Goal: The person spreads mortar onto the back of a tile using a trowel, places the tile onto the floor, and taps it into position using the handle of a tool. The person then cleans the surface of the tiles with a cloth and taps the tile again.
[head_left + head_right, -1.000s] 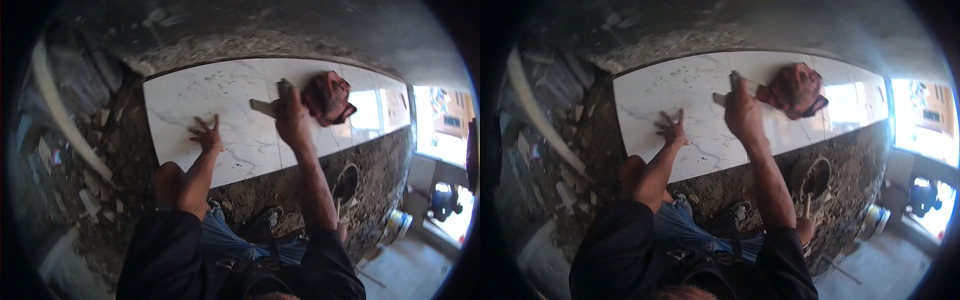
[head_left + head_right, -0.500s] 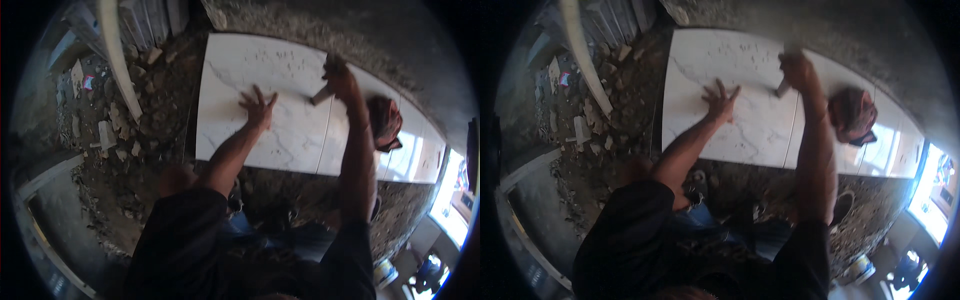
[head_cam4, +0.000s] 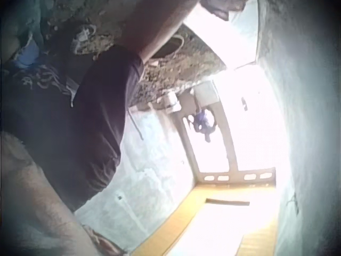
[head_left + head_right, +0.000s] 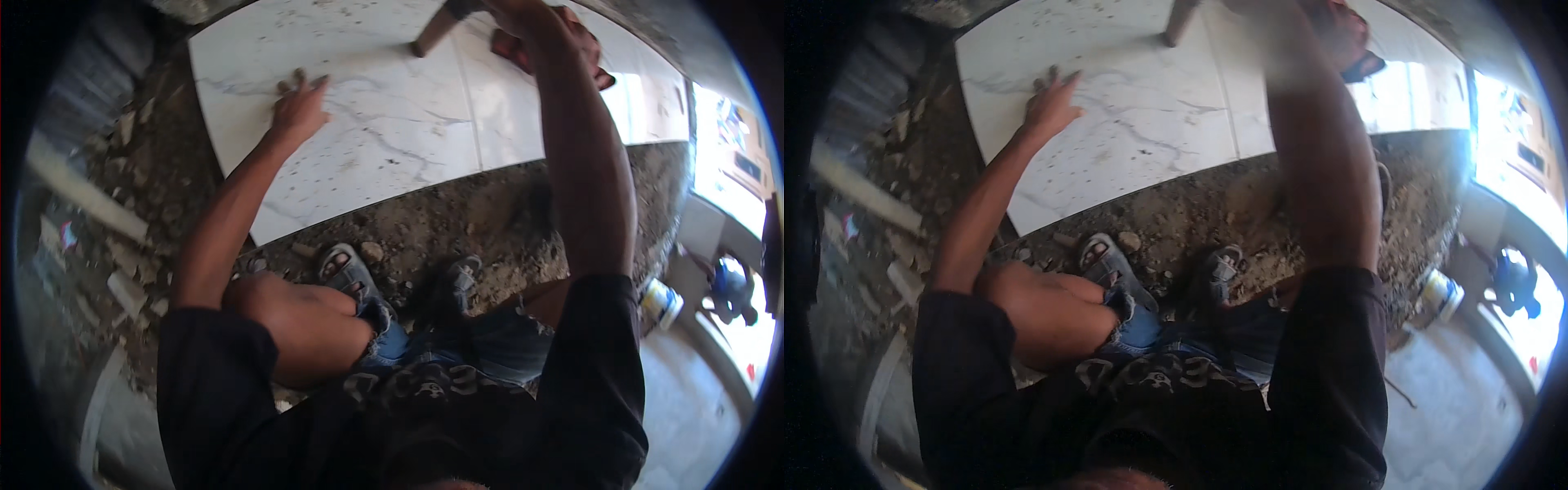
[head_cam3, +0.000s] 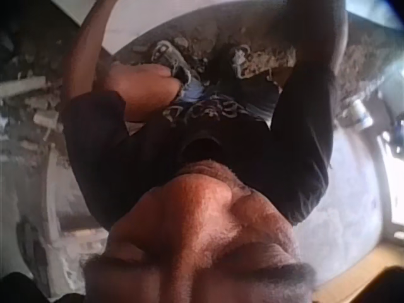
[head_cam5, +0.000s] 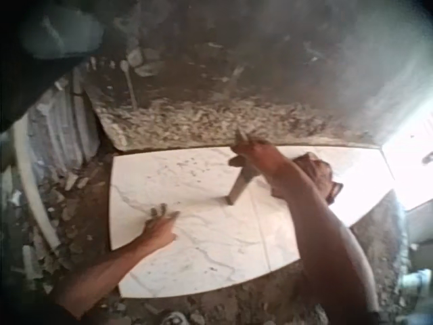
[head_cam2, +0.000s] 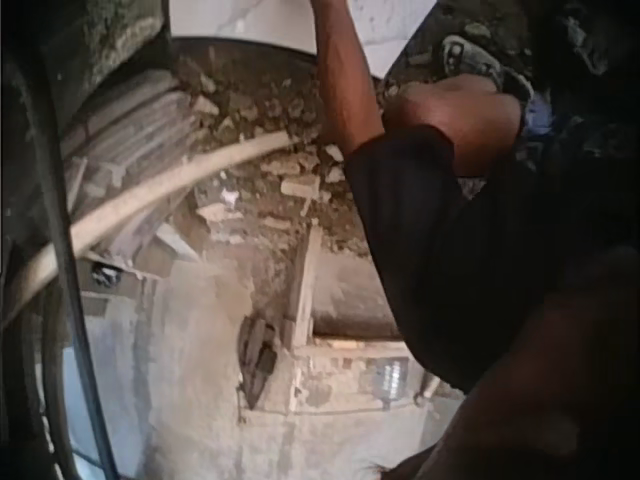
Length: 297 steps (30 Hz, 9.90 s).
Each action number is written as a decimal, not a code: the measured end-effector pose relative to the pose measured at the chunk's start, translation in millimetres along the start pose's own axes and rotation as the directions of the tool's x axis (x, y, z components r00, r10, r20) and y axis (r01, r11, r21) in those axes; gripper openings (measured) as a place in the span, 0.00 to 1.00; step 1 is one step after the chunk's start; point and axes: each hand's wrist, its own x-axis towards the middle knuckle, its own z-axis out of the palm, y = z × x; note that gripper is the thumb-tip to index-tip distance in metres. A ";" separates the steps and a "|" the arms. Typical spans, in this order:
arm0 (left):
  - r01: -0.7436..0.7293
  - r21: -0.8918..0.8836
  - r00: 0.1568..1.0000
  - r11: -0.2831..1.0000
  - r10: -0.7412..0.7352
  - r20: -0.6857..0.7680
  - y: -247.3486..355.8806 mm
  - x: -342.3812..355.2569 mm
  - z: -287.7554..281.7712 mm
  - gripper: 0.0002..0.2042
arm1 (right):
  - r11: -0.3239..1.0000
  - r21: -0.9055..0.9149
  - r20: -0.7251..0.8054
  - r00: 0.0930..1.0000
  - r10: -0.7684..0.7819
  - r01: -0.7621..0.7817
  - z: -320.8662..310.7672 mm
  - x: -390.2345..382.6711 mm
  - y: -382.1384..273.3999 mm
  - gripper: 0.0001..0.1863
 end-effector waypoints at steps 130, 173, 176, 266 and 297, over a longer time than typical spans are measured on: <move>-0.064 0.002 0.869 0.998 0.056 -0.492 285.1 140.9 46.8 0.24 | 0.493 -0.449 -0.640 0.653 0.405 -0.745 -463.8 -126.8 415.2 0.13; 0.389 -0.234 0.859 0.891 -0.259 0.441 164.8 -119.5 -59.7 0.22 | 0.740 -0.058 0.050 0.738 0.673 -0.670 -244.3 -703.1 186.3 0.15; 0.325 -0.404 0.942 0.855 -0.256 0.215 114.3 -267.5 -68.1 0.18 | 0.417 0.258 0.292 0.482 0.826 -0.871 -205.1 -658.4 83.4 0.17; 0.222 0.108 0.960 0.969 -0.236 0.148 891.9 419.7 -17.7 0.58 | 0.791 -0.468 -0.016 0.899 0.438 -0.394 -1027.1 -140.4 485.9 0.11; 0.197 -0.093 0.980 0.976 -0.194 0.041 888.8 429.8 -10.7 0.62 | -0.239 -0.709 0.703 0.690 -0.173 0.663 -1100.2 217.9 619.2 0.24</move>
